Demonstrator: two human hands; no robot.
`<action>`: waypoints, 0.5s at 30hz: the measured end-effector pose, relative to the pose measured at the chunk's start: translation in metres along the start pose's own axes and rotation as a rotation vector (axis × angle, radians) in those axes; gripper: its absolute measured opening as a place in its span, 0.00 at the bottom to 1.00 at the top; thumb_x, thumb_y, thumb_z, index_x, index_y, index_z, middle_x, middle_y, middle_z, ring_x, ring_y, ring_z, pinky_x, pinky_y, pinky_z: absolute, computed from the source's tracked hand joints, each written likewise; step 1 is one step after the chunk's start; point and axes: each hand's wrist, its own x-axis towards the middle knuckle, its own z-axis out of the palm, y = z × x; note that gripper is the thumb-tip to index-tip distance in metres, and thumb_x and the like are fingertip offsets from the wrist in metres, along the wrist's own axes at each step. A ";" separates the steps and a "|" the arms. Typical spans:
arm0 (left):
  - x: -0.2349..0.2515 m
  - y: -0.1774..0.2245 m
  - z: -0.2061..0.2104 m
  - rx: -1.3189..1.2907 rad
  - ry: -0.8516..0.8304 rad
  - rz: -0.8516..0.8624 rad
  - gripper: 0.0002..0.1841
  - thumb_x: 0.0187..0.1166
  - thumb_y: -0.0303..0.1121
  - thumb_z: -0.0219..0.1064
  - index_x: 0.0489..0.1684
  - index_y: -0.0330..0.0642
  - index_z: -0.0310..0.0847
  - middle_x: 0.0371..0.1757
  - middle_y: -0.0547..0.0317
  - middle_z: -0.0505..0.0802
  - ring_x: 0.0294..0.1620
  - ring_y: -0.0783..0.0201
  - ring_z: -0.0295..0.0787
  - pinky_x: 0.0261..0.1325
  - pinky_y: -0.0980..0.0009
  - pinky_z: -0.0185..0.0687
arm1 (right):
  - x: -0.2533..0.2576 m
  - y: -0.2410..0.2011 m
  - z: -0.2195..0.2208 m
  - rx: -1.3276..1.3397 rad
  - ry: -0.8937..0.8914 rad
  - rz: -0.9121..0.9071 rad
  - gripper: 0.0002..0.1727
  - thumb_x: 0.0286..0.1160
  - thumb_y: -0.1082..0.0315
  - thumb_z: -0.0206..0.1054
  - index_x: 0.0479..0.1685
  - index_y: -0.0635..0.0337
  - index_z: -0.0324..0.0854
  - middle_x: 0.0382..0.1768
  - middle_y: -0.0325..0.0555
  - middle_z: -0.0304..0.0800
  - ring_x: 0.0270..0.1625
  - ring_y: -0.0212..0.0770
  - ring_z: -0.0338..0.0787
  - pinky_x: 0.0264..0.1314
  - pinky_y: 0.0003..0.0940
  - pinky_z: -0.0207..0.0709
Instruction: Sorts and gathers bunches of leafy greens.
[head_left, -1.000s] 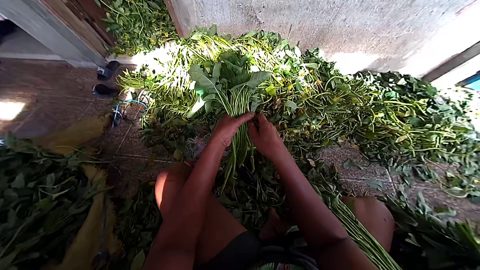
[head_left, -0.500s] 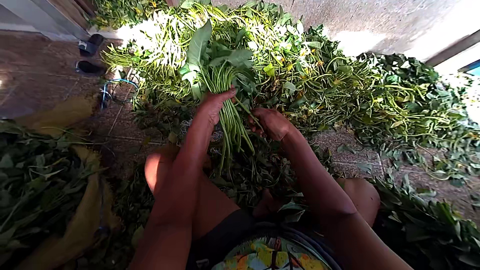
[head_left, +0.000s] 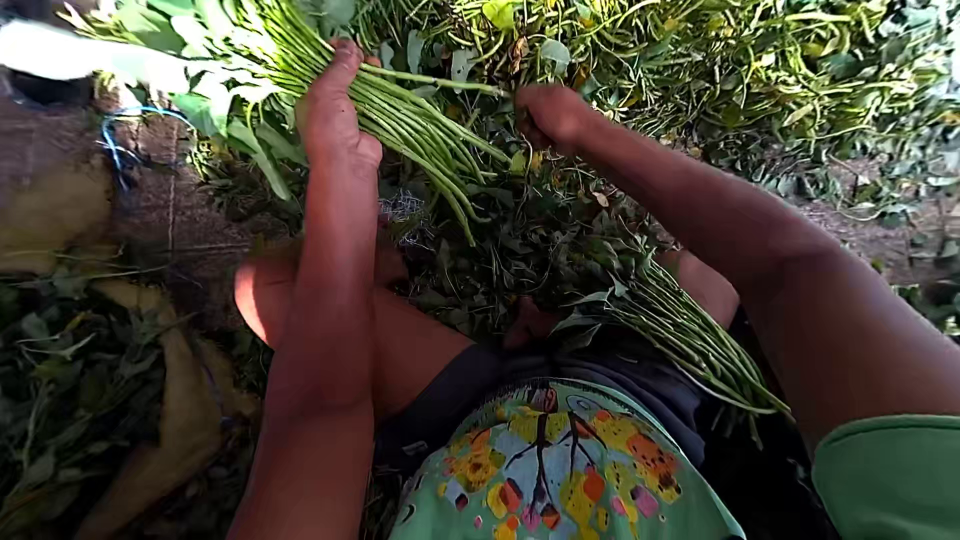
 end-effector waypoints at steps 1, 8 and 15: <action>0.001 0.000 0.002 -0.013 0.023 0.014 0.08 0.85 0.24 0.63 0.56 0.37 0.74 0.39 0.52 0.89 0.43 0.59 0.92 0.51 0.61 0.92 | 0.006 -0.008 -0.004 0.274 0.057 0.090 0.17 0.92 0.61 0.43 0.33 0.54 0.70 0.18 0.34 0.71 0.16 0.29 0.69 0.20 0.24 0.67; 0.018 0.031 -0.008 -0.044 0.005 0.330 0.07 0.88 0.23 0.57 0.56 0.29 0.71 0.40 0.44 0.89 0.42 0.54 0.92 0.52 0.56 0.92 | 0.050 0.035 -0.028 0.169 0.009 0.227 0.22 0.92 0.54 0.44 0.40 0.57 0.78 0.24 0.38 0.80 0.21 0.33 0.77 0.26 0.32 0.75; 0.022 0.037 -0.031 0.112 0.038 0.478 0.13 0.84 0.20 0.62 0.62 0.26 0.70 0.47 0.45 0.89 0.48 0.56 0.92 0.59 0.60 0.91 | 0.086 0.217 0.076 -0.510 -0.242 0.542 0.42 0.75 0.37 0.70 0.75 0.67 0.78 0.73 0.73 0.78 0.78 0.73 0.76 0.76 0.78 0.64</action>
